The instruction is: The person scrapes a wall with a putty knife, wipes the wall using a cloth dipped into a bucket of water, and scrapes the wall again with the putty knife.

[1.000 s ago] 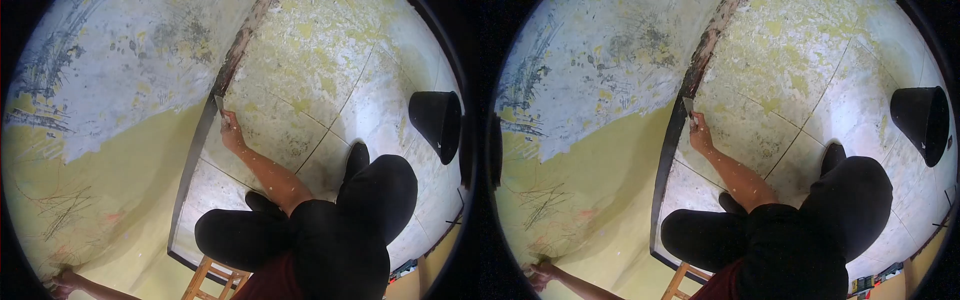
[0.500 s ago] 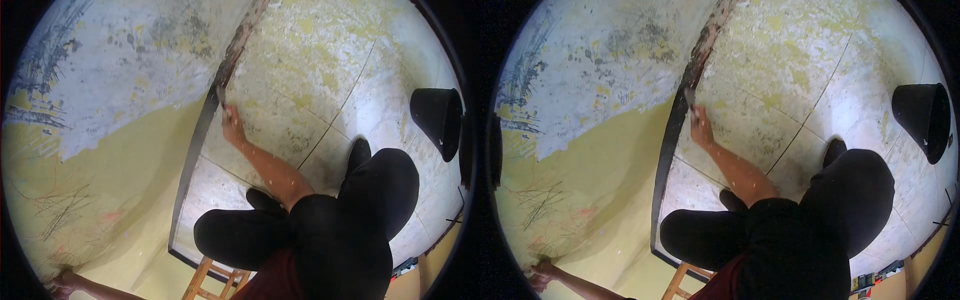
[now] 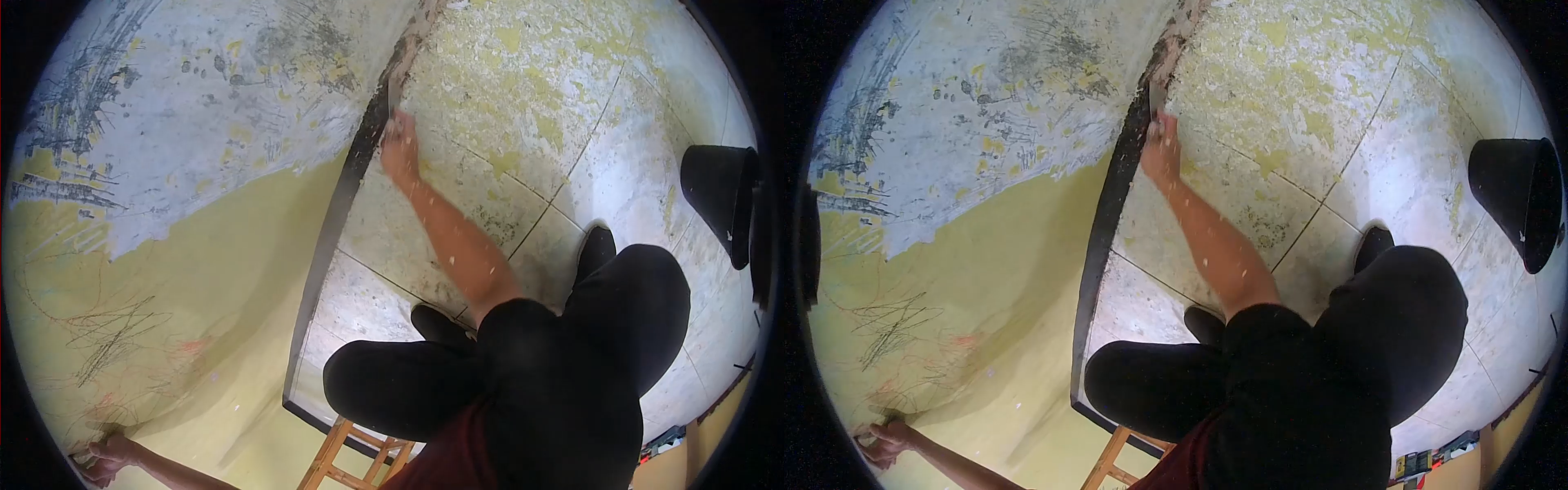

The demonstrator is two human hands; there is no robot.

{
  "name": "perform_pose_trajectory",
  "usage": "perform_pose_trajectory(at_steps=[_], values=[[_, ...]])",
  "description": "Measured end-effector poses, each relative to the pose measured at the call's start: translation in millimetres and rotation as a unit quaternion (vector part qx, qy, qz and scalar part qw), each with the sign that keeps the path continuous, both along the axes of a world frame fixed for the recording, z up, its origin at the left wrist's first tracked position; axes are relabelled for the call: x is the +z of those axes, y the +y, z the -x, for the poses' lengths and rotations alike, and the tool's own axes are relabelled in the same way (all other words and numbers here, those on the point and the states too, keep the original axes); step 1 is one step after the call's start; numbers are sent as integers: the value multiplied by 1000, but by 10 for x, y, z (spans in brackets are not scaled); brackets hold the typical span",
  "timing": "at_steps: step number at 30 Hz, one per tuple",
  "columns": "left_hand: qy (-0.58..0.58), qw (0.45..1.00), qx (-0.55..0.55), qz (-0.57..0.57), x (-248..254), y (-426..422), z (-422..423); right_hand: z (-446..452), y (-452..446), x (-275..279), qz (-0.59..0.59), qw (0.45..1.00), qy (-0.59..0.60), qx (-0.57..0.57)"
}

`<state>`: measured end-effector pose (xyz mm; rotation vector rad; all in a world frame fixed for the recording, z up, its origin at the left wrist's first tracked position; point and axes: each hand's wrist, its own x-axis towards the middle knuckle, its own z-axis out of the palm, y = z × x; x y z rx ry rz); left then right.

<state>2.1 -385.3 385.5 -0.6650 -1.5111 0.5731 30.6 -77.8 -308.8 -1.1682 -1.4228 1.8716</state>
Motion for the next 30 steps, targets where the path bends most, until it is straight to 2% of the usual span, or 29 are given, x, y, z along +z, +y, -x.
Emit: perform_pose_trajectory(at_steps=[2,3,5,6,8,9,10,12,13,16,19,21,23,24,26,29,30], values=[[14,999,-14,35,166,-133,66,-141,268,150,48,998,-13,33],[25,999,-18,41,190,-252,102,-281,145,66,-17,998,-4,64],[43,998,-25,46,111,-158,112,-440,162,250,24,990,-6,141],[44,997,-24,51,97,-136,91,-380,275,256,26,989,-6,144],[41,999,-11,18,78,-158,87,-134,572,108,-97,994,-13,45],[39,999,-7,0,129,-127,86,-100,748,231,6,994,-41,100],[37,999,-3,-17,175,-95,85,-160,613,259,6,995,-40,96],[25,1000,-9,-11,96,-7,59,-287,260,249,-29,991,-58,117],[24,1000,-15,-4,74,15,72,-345,115,363,-147,987,-2,68],[35,999,-16,-30,21,-11,87,-113,341,217,-213,975,-56,36],[45,998,-14,-46,57,-56,89,130,1062,61,-22,998,-25,46],[33,998,-15,-44,63,-37,73,87,1116,122,-72,997,12,27],[19,999,-17,-40,-11,61,58,-213,924,499,2,988,-49,145],[13,1000,-15,-24,-35,145,25,-106,954,463,2,988,-49,146],[3,1000,-13,-2,-15,104,46,180,1081,238,-107,993,-46,1],[62,998,7,-11,297,-291,141,205,1479,238,-24,998,-31,50],[67,998,18,-3,345,-375,162,206,1525,75,-224,955,-100,168]])
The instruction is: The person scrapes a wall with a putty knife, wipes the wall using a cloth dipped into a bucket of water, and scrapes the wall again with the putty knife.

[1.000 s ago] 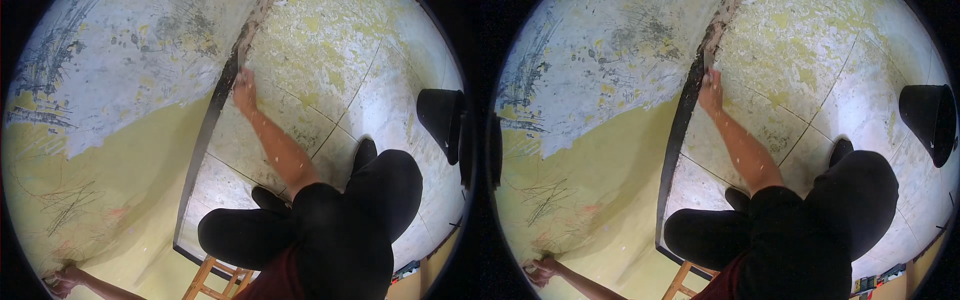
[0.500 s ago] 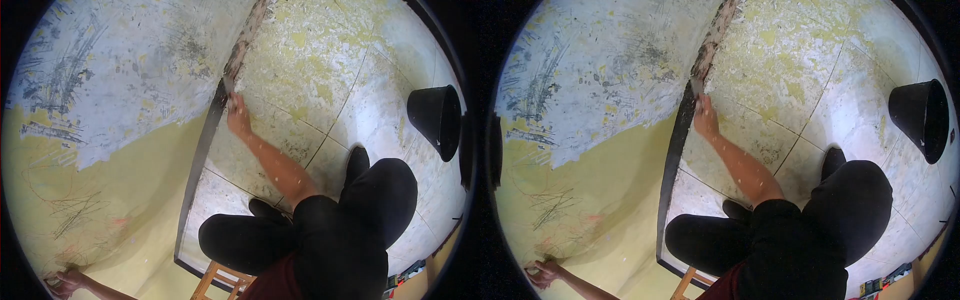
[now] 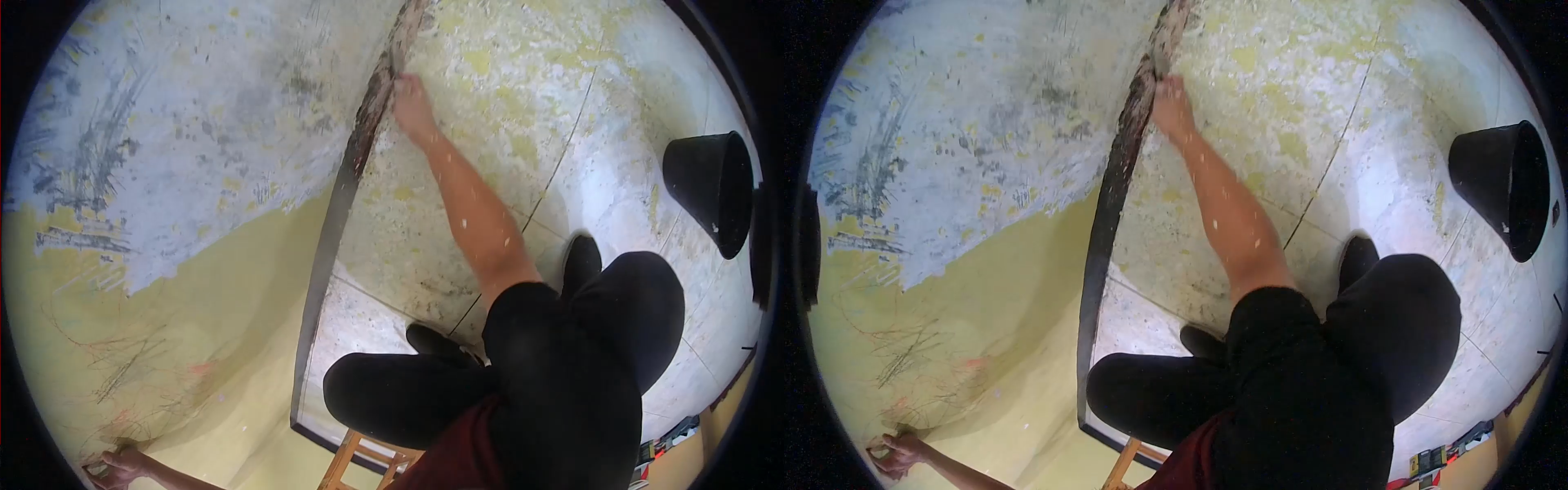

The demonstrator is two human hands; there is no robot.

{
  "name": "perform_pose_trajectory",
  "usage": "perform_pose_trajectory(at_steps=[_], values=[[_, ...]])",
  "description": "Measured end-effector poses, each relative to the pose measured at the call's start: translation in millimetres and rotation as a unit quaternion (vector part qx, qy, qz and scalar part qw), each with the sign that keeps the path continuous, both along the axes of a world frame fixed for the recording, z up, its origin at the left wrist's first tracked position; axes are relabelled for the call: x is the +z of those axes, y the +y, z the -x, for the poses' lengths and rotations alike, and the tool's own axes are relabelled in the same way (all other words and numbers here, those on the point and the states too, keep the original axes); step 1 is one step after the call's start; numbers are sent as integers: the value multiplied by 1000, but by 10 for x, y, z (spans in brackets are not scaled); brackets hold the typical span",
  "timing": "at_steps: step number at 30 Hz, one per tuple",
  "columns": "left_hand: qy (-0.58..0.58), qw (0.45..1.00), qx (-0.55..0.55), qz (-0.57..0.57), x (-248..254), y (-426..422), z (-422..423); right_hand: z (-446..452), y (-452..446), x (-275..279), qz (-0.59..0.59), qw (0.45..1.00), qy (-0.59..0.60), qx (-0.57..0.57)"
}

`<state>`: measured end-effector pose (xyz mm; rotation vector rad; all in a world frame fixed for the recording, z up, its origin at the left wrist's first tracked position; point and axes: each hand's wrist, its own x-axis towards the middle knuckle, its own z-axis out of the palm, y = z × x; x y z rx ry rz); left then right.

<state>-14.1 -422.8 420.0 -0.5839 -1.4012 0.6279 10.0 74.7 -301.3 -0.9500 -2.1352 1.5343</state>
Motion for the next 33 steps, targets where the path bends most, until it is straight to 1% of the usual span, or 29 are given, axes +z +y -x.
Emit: perform_pose_trajectory(at_steps=[1,2,3,4,5,6,7,9,10,12,13,14,16,17,18,20,21,22,24,26,28,30,31,33], values=[[4,1000,5,-5,-71,10,7,4,38,-188,-311,942,-98,79],[9,1000,9,-10,-144,26,14,10,75,-388,-534,834,-114,83],[1,1000,9,-2,-173,134,-34,-143,-143,34,-168,985,-36,12],[-2,1000,15,12,-193,153,-35,-229,-206,387,230,970,50,-60],[1,999,23,31,-204,68,-34,-220,-49,551,240,967,46,-78],[1,999,19,34,-200,54,-17,-98,155,355,243,965,46,-82],[0,999,23,49,-187,39,-13,106,494,18,103,991,65,-55],[-1,997,31,76,-160,14,0,85,740,-152,-36,996,79,-28],[-1,996,36,87,-139,1,-5,-35,821,2,38,998,58,-5],[13,996,41,84,-291,-42,17,-174,783,226,80,996,40,12],[20,995,47,85,-337,-37,11,-196,571,184,65,997,37,9],[18,996,47,76,-354,17,-2,-84,540,118,62,997,41,8],[17,996,46,68,-383,62,-5,105,495,-15,54,983,133,-117],[16,997,44,66,-399,103,-3,240,798,176,1,985,89,-149],[17,997,43,65,-410,124,-1,461,1255,232,91,981,99,-143],[11,997,40,59,-419,196,17,493,1582,115,182,969,103,-131],[16,998,38,54,-433,195,16,421,1670,58,134,982,106,-81],[19,998,38,46,-454,168,2,310,1664,118,118,987,100,-49],[25,998,38,32,-501,126,-49,24,1298,441,165,984,64,6],[25,999,39,28,-511,166,-47,-117,795,671,226,973,51,-4],[26,999,38,24,-550,245,-59,143,795,462,163,984,56,-51],[21,999,40,24,-555,337,-60,373,1138,309,111,984,87,-107],[20,999,40,22,-555,361,-66,476,1426,277,134,980,96,-110],[19,999,41,22,-520,411,-87,501,1997,223,241,962,100,-85]])
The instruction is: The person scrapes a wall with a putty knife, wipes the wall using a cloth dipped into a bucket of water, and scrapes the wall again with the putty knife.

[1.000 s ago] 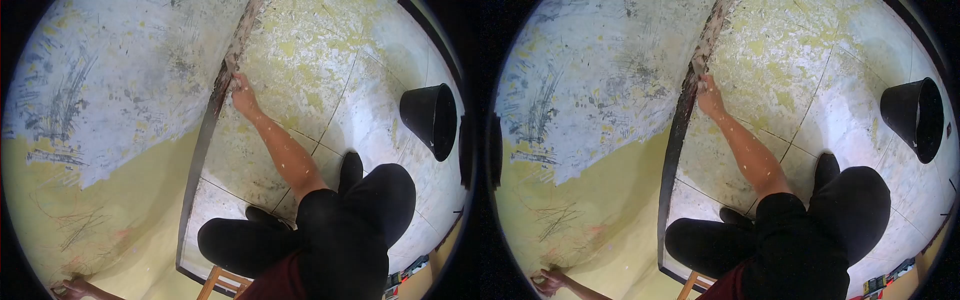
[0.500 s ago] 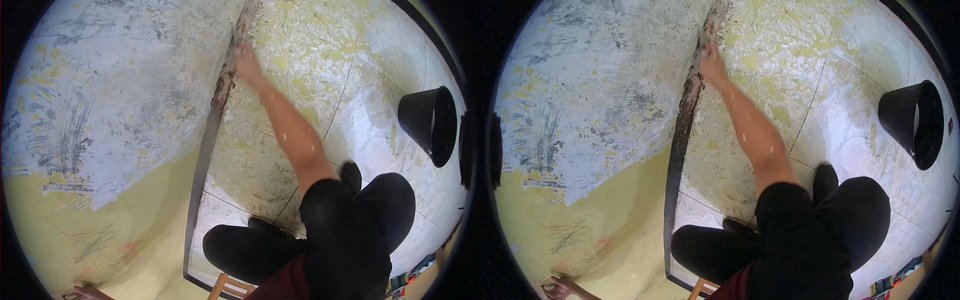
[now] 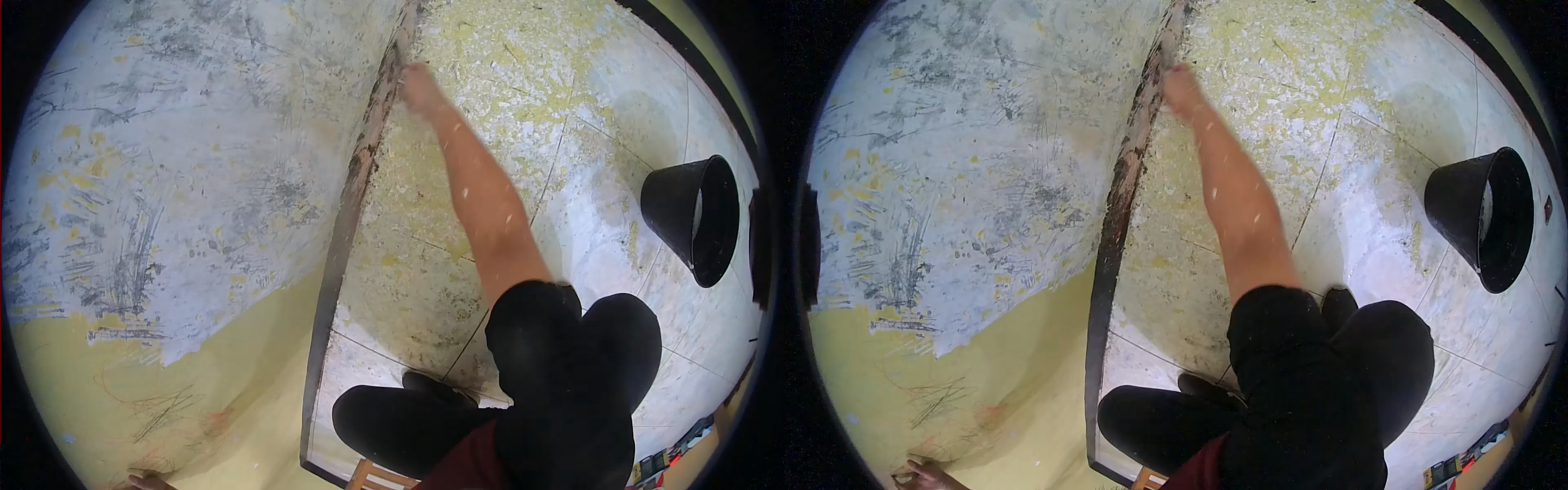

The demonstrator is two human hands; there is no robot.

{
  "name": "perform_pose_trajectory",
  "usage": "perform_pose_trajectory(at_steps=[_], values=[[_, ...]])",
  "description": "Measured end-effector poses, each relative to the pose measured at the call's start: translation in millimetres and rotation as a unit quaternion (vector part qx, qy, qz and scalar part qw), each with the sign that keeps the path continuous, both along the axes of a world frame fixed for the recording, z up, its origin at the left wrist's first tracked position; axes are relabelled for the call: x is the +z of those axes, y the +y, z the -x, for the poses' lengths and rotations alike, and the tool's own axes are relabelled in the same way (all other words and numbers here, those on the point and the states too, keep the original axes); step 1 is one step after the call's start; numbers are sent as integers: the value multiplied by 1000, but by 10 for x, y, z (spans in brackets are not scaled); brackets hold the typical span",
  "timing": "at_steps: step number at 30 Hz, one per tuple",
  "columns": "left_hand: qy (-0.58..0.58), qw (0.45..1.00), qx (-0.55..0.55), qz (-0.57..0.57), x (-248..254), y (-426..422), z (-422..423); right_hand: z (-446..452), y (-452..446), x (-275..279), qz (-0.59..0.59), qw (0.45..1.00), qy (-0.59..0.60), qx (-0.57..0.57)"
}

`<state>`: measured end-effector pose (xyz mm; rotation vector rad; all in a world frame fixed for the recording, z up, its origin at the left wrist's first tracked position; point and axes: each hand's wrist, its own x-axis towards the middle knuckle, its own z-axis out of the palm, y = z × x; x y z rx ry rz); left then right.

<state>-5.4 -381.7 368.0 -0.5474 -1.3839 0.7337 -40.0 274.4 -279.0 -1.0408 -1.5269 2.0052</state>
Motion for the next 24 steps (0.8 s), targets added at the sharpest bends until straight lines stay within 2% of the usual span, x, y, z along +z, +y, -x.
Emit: perform_pose_trajectory(at_steps=[2,3,4,5,7,8,10,12,13,15,16,17,18,20,21,22,23,24], values=[[7,1000,1,-4,46,8,-18,-56,300,14,50,998,4,32],[7,1000,0,-8,13,17,-14,-144,77,-94,-243,959,-58,132],[8,1000,0,-13,6,0,-2,-230,-145,-214,-529,829,-125,131],[8,1000,-1,-16,-18,26,12,-386,-521,-8,-420,891,-104,139],[8,1000,-1,-14,11,51,3,-556,-1202,257,-208,962,-73,162],[5,1000,0,-15,42,55,4,-641,-1541,394,-103,980,-67,155],[4,1000,-1,-23,76,86,-20,-650,-1764,583,42,995,-74,46],[5,1000,-5,-24,98,204,-77,-306,-1563,328,27,995,-79,-58],[-11,999,-36,7,81,338,-95,-37,-1285,-147,-259,947,-185,45],[-14,999,-27,25,137,241,-92,172,-630,-393,-275,953,-128,24],[-19,999,-29,32,132,233,-103,131,-337,-269,-81,996,-36,20],[-33,998,-40,36,69,376,-109,83,-43,-125,116,992,38,-17],[-29,998,-47,38,41,430,-117,-20,234,-53,218,973,45,55],[-15,997,-56,40,36,428,-124,-329,536,303,229,971,23,71],[-12,997,-60,42,40,418,-128,-393,712,279,209,975,27,77],[-8,997,-64,43,41,408,-130,-433,882,112,-84,989,-68,99],[-7,997,-64,48,67,370,-123,-517,1023,315,-241,958,-109,111],[-6,996,-64,54,91,333,-116,-601,1165,519,-394,900,-159,99]])
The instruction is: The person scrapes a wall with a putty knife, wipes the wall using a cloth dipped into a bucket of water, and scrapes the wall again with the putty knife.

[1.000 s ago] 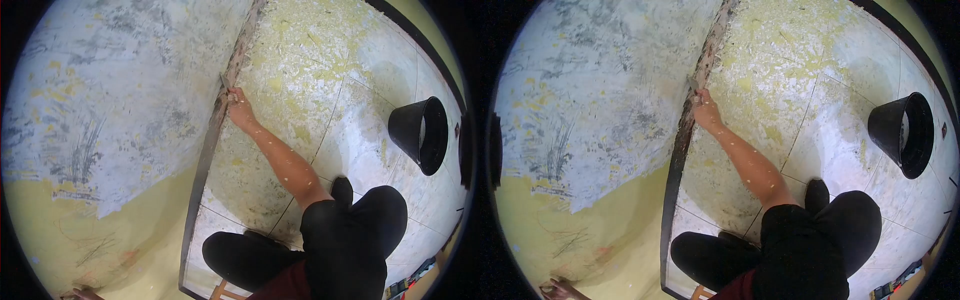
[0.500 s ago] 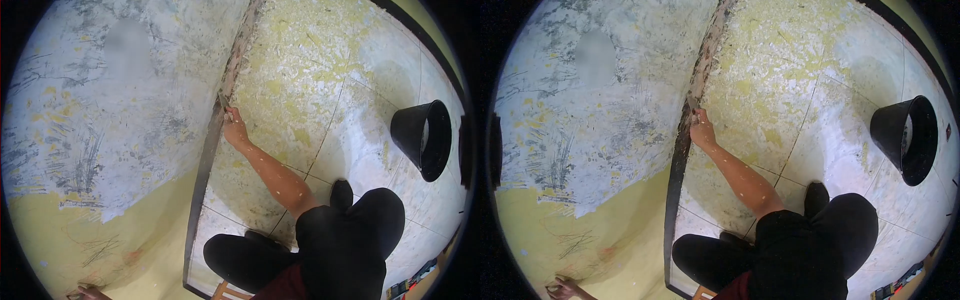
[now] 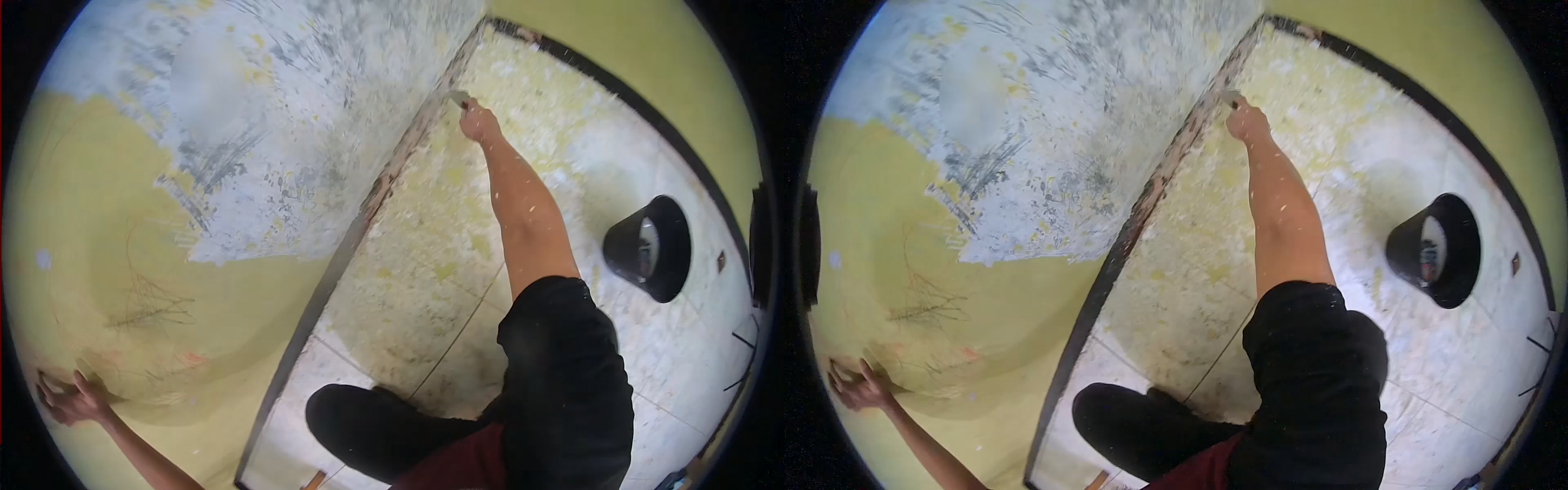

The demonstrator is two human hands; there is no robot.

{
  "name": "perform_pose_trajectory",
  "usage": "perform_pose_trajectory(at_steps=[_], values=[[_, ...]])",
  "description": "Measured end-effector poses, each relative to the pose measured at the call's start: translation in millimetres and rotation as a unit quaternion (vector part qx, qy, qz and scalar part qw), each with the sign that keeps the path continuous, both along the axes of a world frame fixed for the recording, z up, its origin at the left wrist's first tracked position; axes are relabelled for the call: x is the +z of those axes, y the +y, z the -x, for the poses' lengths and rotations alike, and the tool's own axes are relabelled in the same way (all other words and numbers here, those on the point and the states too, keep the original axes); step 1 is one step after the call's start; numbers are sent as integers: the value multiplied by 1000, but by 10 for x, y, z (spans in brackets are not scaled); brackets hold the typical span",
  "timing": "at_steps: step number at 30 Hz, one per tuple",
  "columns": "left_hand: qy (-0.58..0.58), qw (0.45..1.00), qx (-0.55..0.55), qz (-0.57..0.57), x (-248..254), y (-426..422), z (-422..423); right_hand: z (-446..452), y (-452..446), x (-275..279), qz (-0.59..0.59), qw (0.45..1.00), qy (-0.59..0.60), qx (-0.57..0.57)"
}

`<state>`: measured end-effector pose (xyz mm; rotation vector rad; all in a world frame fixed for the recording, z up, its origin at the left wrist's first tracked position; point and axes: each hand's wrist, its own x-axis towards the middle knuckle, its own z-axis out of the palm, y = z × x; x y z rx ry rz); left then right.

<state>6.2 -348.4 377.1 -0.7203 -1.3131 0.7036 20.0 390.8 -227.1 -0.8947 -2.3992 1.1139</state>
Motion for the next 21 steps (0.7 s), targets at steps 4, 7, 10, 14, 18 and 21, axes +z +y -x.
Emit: perform_pose_trajectory(at_steps=[4,7,10,14,18,21], values=[[-54,996,23,-67,21,-511,125,-686,-14,1449,-265,946,-166,79],[-132,982,-45,-125,-120,-499,87,-1087,-48,1974,-315,930,-110,154],[-236,929,-180,-221,-398,-484,130,-1531,-321,2417,-316,931,-77,164],[-336,861,-311,-222,-1180,491,-330,-2170,-488,2540,-311,945,-69,78],[-596,777,-190,-71,-2047,1160,-660,-3404,-484,2505,-231,963,-133,-49],[-878,467,-89,-58,-2670,1292,-561,-4570,-143,2269,-175,949,-174,-197]])
